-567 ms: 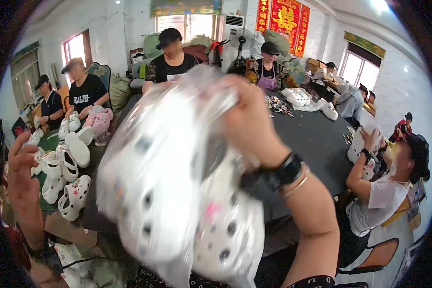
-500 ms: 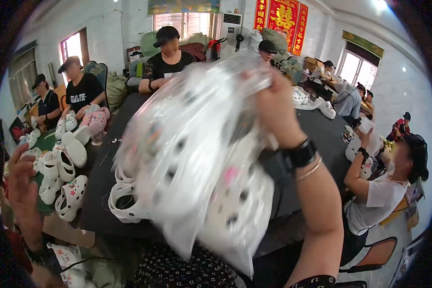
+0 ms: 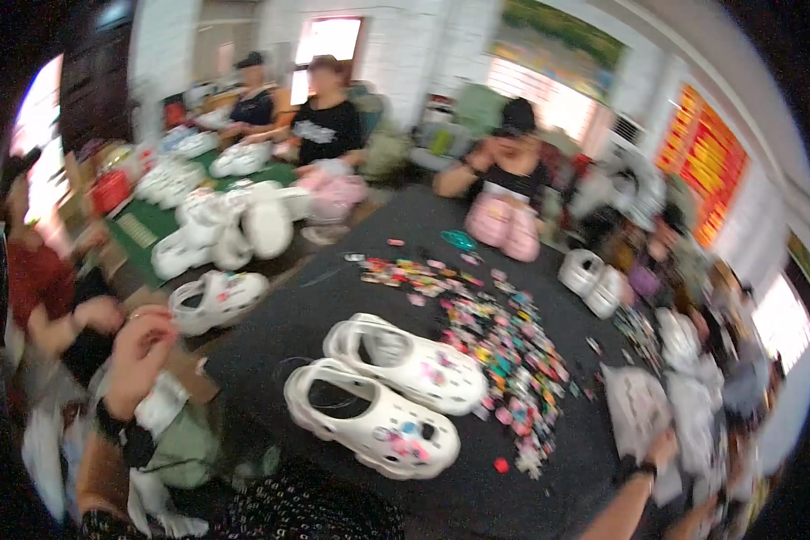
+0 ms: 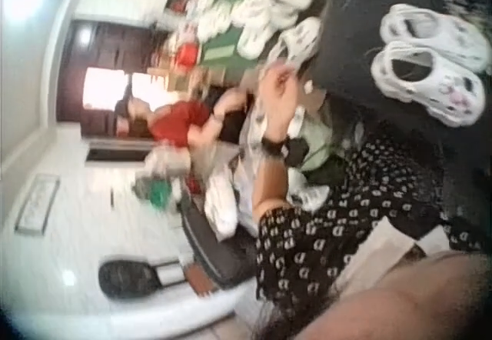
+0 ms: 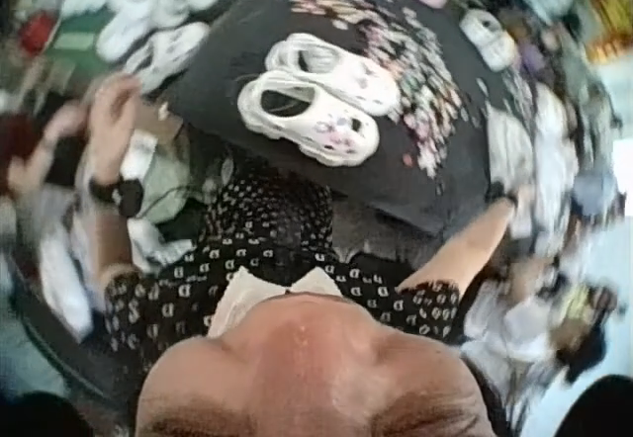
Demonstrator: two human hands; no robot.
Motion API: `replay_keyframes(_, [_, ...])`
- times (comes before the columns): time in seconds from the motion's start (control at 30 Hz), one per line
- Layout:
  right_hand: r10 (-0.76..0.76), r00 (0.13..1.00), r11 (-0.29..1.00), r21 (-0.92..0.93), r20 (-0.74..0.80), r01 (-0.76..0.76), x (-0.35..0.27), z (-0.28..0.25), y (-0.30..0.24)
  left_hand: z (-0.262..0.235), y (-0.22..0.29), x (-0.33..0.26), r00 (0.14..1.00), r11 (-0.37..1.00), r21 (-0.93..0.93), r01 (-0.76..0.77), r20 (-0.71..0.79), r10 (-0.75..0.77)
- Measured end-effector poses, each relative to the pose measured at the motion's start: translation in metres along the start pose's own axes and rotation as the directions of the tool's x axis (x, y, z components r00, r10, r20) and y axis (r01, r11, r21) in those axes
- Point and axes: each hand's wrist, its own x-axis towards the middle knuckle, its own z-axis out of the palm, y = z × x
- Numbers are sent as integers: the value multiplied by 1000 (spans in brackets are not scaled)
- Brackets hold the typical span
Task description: Decorating white clogs with colorful charms in a workshop setting.
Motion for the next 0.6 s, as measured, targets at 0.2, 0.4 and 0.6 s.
replay_keyframes(0.2, [-310,933,951,59,181,304,-11,59,-185,3,-84,-32,989,983,116,140,32,-145])
replay_keyframes(0.4, [-558,754,828,177,347,532,-67,135,-370,-44,-155,-58,989,867,480,136,-110,-94])
replay_keyframes(0.6, [-663,635,739,212,397,640,-98,157,-450,-185,-220,-119,831,253,798,547,-483,-274])
